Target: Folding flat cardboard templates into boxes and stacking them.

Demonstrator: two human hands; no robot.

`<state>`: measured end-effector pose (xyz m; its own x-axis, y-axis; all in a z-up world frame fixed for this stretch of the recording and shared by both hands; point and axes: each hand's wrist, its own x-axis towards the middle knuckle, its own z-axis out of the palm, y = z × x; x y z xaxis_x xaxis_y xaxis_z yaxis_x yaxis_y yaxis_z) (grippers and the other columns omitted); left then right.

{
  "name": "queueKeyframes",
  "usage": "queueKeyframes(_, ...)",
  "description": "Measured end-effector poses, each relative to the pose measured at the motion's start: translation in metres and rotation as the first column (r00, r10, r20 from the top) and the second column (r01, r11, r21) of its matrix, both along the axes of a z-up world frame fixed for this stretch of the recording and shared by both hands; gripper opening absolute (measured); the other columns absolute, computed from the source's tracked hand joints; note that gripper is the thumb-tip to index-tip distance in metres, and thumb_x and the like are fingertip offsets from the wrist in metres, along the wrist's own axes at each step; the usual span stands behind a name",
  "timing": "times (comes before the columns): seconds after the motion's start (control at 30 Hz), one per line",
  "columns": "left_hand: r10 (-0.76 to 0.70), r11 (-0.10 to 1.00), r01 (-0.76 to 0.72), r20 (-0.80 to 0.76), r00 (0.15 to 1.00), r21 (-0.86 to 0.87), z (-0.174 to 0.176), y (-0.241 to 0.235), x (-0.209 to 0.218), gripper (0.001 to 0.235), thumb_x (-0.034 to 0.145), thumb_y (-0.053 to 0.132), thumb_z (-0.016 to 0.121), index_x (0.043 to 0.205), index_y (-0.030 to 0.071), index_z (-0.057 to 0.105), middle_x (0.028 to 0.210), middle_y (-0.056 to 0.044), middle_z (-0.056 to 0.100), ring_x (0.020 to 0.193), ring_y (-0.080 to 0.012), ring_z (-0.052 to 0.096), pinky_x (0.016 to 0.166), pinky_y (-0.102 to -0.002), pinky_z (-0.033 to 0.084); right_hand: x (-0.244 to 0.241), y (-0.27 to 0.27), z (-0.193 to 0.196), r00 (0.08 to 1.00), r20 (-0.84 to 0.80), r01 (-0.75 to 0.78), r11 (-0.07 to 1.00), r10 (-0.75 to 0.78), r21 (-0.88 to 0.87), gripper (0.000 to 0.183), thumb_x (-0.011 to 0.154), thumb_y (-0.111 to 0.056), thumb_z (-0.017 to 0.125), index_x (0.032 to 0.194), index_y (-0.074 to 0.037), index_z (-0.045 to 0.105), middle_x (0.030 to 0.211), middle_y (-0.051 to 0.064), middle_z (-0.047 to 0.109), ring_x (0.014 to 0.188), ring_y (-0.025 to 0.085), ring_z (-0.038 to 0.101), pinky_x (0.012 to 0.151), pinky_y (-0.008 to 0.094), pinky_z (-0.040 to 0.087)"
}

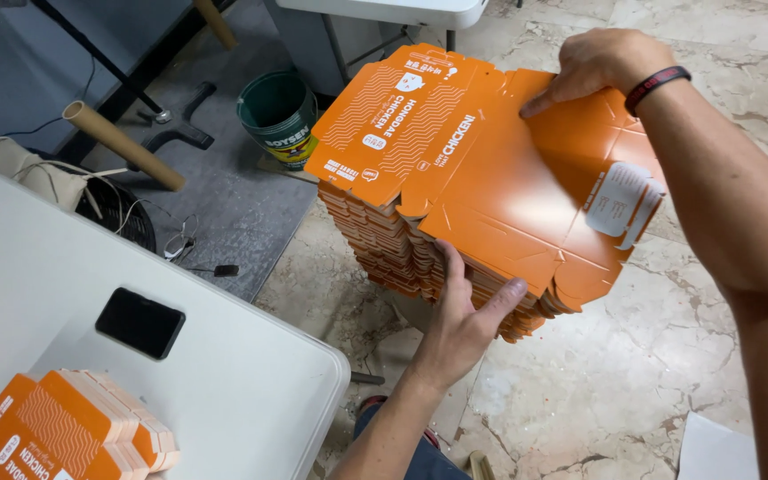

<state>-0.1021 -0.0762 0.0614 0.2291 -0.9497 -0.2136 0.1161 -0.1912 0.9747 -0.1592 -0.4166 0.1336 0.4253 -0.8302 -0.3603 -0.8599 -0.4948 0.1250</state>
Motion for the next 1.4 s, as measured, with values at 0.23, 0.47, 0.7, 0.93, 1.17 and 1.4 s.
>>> queueKeyframes(0.23,-0.002,0.999,0.005,-0.054,0.999,0.052,0.007,0.002,-0.001,0.121,0.082,0.048,0.065,0.16,0.013,-0.022,0.171,-0.016,0.017,0.16,-0.0218,0.006,0.123,-0.034,0.005,0.0,-0.008,-0.009,0.999,-0.006,-0.036,0.994,0.035,-0.1,0.102,0.069,-0.089,0.065,0.116,0.001,0.076,0.118,0.019,0.077,0.111,0.04,0.07,0.081,0.05,0.056)
queueKeyframes(0.47,-0.041,0.971,0.026,0.056,0.998,0.237,0.02,0.005,0.002,0.122,0.076,0.061,0.058,0.161,0.025,-0.021,0.173,-0.011,0.002,0.157,-0.0384,0.019,0.126,-0.046,0.015,0.001,-0.012,-0.016,1.0,0.016,-0.018,0.99,0.02,-0.139,0.1,0.067,-0.092,0.067,0.114,-0.004,0.076,0.12,0.016,0.075,0.117,0.036,0.066,0.09,0.045,0.048)
queueKeyframes(0.7,-0.005,0.978,0.003,0.008,1.0,0.207,0.017,0.003,0.002,0.12,0.079,0.054,0.062,0.162,0.024,-0.02,0.173,-0.013,0.012,0.159,-0.0323,0.018,0.126,-0.043,0.01,-0.002,-0.003,-0.013,0.997,0.08,0.03,0.996,-0.022,-0.09,0.093,0.068,-0.084,0.073,0.11,0.0,0.073,0.111,0.018,0.077,0.102,0.04,0.071,0.079,0.049,0.055)
queueKeyframes(0.93,0.022,0.986,-0.022,0.005,1.0,0.165,0.011,0.001,0.003,0.118,0.08,0.05,0.064,0.163,0.019,-0.015,0.172,-0.01,0.019,0.158,-0.0266,0.022,0.125,-0.036,0.011,-0.001,0.01,0.001,0.978,0.118,0.159,0.983,-0.17,0.095,0.087,0.071,-0.074,0.077,0.11,0.004,0.076,0.106,0.018,0.075,0.095,0.038,0.068,0.074,0.048,0.051)
queueKeyframes(1.17,0.008,0.991,-0.005,-0.023,1.0,0.137,0.008,0.0,0.002,0.118,0.083,0.047,0.062,0.16,0.016,-0.022,0.173,-0.01,0.01,0.159,-0.0232,0.017,0.126,-0.037,0.01,-0.001,-0.012,-0.015,0.998,0.035,0.05,0.989,-0.045,-0.136,0.097,0.066,-0.092,0.068,0.11,-0.005,0.075,0.111,0.016,0.077,0.105,0.037,0.069,0.086,0.046,0.045)
queueKeyframes(1.4,0.033,0.996,-0.034,0.015,0.999,0.081,0.001,-0.002,0.003,0.119,0.085,0.046,0.063,0.159,0.011,-0.022,0.173,-0.012,0.0,0.16,-0.0193,0.009,0.126,-0.035,0.004,-0.007,-0.01,-0.021,0.992,0.075,0.108,0.991,-0.102,-0.078,0.106,0.064,-0.092,0.069,0.121,-0.002,0.071,0.121,0.017,0.074,0.113,0.039,0.067,0.094,0.048,0.043)
